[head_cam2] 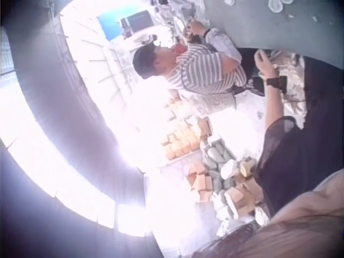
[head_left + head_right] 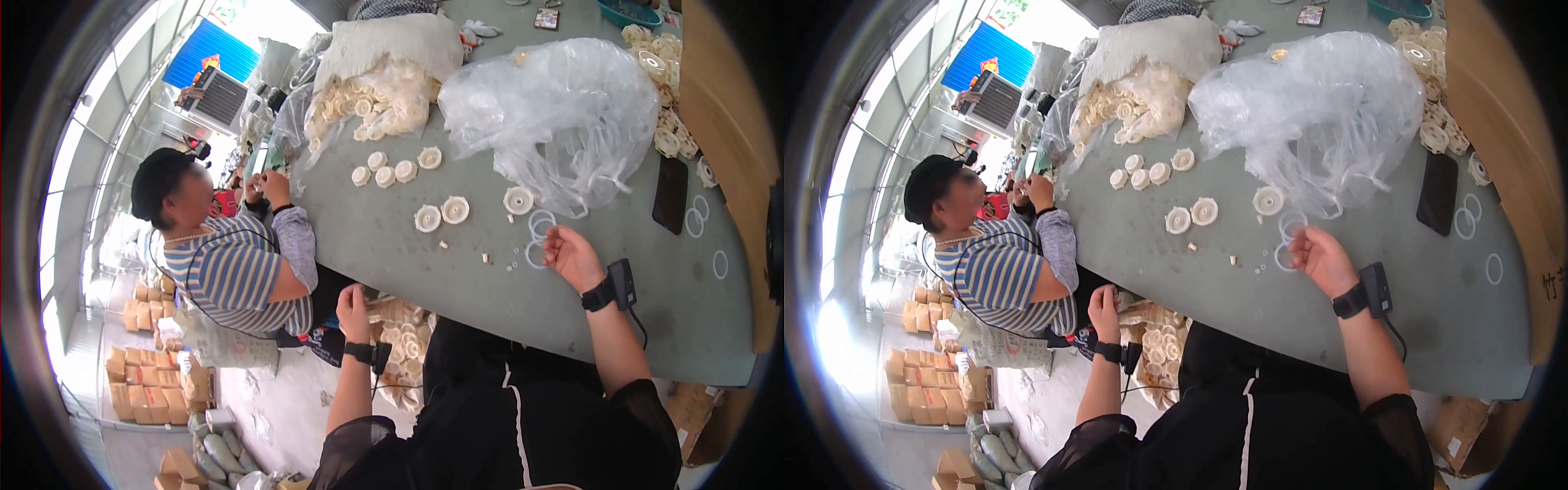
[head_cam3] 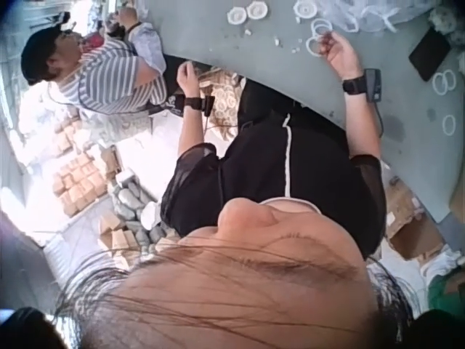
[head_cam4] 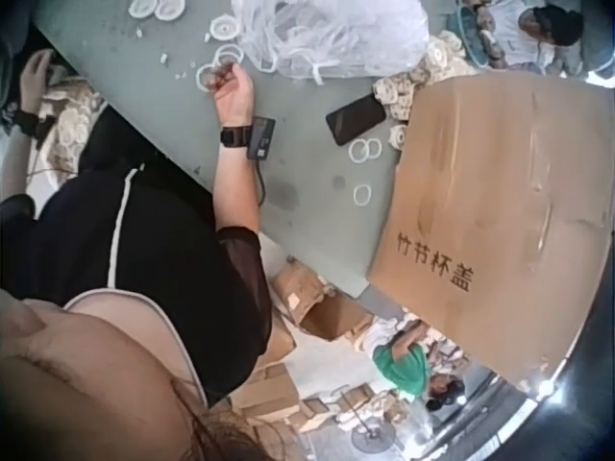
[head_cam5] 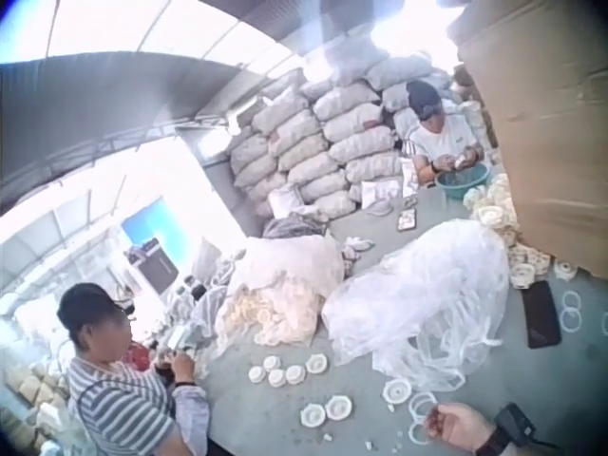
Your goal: Assembling small plastic/rubber rings and circular components onto a base part.
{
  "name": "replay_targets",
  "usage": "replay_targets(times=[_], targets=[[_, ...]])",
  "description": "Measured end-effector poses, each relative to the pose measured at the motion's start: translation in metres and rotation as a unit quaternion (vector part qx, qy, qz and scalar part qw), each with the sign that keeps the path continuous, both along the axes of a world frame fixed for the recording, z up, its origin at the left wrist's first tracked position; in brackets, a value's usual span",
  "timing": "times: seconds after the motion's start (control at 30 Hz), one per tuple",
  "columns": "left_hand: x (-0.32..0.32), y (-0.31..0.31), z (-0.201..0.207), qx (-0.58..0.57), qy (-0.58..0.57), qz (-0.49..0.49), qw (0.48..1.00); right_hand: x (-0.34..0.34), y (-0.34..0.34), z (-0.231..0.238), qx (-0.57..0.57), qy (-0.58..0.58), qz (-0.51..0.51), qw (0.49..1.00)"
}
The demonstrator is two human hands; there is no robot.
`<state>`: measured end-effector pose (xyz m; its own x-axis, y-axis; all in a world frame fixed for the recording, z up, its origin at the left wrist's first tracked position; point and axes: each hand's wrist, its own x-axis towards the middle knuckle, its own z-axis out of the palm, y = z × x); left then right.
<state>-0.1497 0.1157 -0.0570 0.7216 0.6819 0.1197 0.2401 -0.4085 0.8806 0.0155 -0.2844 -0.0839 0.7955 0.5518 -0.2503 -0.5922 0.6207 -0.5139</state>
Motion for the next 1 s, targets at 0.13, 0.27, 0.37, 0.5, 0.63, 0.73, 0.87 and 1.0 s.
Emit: replay_targets(times=[0.13,0.27,0.37,0.5,0.63,0.73,0.87,1.0], targets=[[0.102,-0.006,0.033,0.139,0.011,-0.178,0.974,0.003,-0.001,0.009,0.046,0.061,-0.030,0.997],[0.197,0.009,0.028,0.375,0.030,-0.239,0.895,0.006,-0.002,0.010,0.075,0.078,-0.032,0.994],[0.248,0.035,0.030,0.355,0.155,-0.136,0.912,0.006,-0.002,0.007,0.084,0.103,-0.032,0.991],[0.288,0.044,0.029,0.298,0.304,-0.056,0.903,0.007,-0.006,0.000,0.124,0.112,-0.022,0.986],[0.311,0.057,0.017,0.251,0.314,-0.075,0.913,0.008,-0.007,0.000,0.156,0.124,-0.014,0.980],[0.315,0.053,0.012,0.273,0.305,-0.170,0.897,0.008,-0.007,0.000,0.163,0.129,-0.012,0.978],[0.290,0.015,-0.002,0.313,0.215,-0.262,0.887,0.008,-0.006,-0.002,0.150,0.122,-0.020,0.981],[0.253,-0.033,-0.001,0.330,0.173,-0.322,0.871,0.010,-0.004,0.002,0.143,0.108,-0.020,0.983]])
